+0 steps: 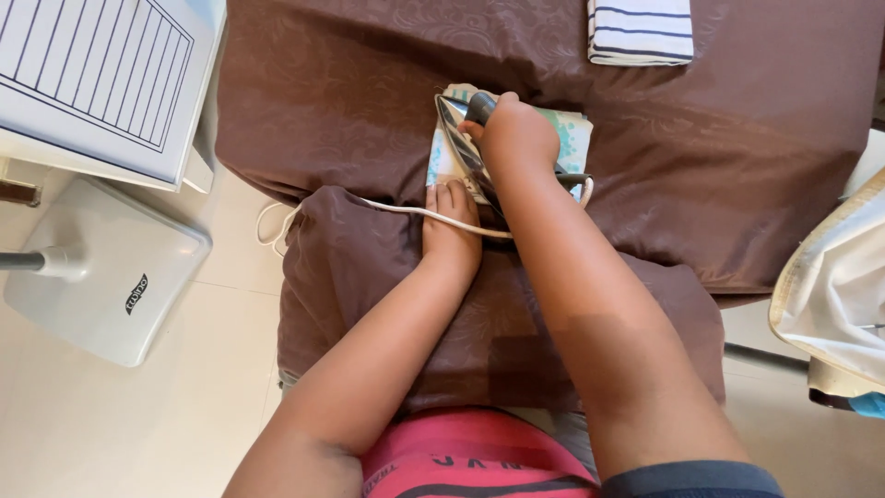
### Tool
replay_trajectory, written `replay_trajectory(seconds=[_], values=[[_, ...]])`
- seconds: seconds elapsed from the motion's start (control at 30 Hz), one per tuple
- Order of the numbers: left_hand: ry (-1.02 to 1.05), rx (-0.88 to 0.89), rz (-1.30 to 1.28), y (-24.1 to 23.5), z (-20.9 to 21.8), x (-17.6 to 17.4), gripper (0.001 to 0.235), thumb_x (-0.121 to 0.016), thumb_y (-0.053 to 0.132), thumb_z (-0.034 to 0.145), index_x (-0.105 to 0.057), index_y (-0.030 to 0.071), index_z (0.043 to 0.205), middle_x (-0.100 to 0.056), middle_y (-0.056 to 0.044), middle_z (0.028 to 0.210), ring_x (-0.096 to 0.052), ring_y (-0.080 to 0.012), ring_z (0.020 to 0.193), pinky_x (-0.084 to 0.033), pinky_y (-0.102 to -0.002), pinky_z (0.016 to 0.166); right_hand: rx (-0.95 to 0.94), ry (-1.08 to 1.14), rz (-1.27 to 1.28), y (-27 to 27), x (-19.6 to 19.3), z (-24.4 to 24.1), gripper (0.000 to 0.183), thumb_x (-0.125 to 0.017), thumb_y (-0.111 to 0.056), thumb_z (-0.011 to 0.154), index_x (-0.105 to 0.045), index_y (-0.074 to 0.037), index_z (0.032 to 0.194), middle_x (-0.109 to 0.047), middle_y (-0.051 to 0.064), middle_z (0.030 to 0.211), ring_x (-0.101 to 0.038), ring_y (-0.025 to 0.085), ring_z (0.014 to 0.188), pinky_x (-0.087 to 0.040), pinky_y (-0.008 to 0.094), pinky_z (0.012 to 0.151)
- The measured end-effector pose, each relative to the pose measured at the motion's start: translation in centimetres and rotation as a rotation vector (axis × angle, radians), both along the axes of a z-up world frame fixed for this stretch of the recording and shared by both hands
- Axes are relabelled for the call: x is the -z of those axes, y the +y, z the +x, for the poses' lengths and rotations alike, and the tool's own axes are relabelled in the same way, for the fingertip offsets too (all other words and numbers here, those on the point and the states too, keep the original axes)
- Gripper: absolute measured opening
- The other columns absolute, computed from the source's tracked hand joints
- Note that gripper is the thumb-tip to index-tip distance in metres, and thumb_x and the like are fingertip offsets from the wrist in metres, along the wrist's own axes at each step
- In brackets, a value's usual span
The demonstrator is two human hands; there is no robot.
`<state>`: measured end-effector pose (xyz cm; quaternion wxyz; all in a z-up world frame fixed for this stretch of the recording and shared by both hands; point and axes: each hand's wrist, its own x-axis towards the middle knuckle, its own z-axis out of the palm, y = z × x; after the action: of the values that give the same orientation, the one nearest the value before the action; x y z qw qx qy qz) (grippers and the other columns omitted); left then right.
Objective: Ironing a patterned shirt on a flat surface and folding it into a neat square, with intermittent ironing of the folds.
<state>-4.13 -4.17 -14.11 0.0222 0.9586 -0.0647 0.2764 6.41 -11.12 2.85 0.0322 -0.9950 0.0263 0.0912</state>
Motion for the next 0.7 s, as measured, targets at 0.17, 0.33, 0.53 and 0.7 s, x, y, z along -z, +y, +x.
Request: replay_trajectory(seconds=[0.17, 0.33, 0.53, 0.7], values=[[0.422, -0.087, 0.244, -0.7, -0.1, -0.1, 0.048, -0.04, 0.014, 0.099, -0.055, -0.001, 0.142, -0.051, -0.02, 0.137, -0.047, -0.0391, 0.131, -0.028, -0.048, 0.124, 0.216, 0.109, 0.077, 0.0, -1.4, 0.8, 0.07, -0.069, -0.076, 0.091, -0.052, -0.012, 0.112, -0.074, 0.01, 0.092, -0.072, 0.038, 0.082, -0.053, 0.049, 0.059], [0.397, -0.081, 0.269, -0.8, 0.0, -1.2, 0.046, -0.043, 0.012, 0.097, -0.06, -0.002, 0.137, -0.054, -0.022, 0.132, -0.049, -0.0402, 0.125, -0.031, -0.049, 0.122, 0.218, 0.054, 0.045, -1.0, -0.6, 1.1, 0.072, -0.069, -0.077, 0.091, -0.052, -0.01, 0.113, -0.075, 0.011, 0.096, -0.073, 0.037, 0.081, -0.054, 0.049, 0.055], [0.393, -0.063, 0.248, -0.9, 0.2, -1.2, 0.044, -0.044, 0.014, 0.096, -0.061, 0.002, 0.135, -0.054, -0.022, 0.135, -0.05, -0.0403, 0.127, -0.029, -0.05, 0.122, 0.237, 0.049, 0.005, -1.8, -1.1, 0.9, 0.072, -0.064, -0.078, 0.095, -0.051, -0.01, 0.115, -0.074, 0.01, 0.095, -0.072, 0.034, 0.076, -0.049, 0.046, 0.048], [0.506, -0.049, 0.308, -1.0, 0.5, -3.9, 0.042, -0.043, 0.019, 0.098, -0.059, 0.006, 0.134, -0.055, -0.02, 0.131, -0.05, -0.0394, 0.122, -0.032, -0.05, 0.117, 0.319, 0.111, 0.027, -2.8, -2.5, 0.6, 0.067, -0.065, -0.073, 0.097, -0.052, -0.011, 0.119, -0.073, 0.011, 0.107, -0.069, 0.038, 0.095, -0.054, 0.049, 0.064]])
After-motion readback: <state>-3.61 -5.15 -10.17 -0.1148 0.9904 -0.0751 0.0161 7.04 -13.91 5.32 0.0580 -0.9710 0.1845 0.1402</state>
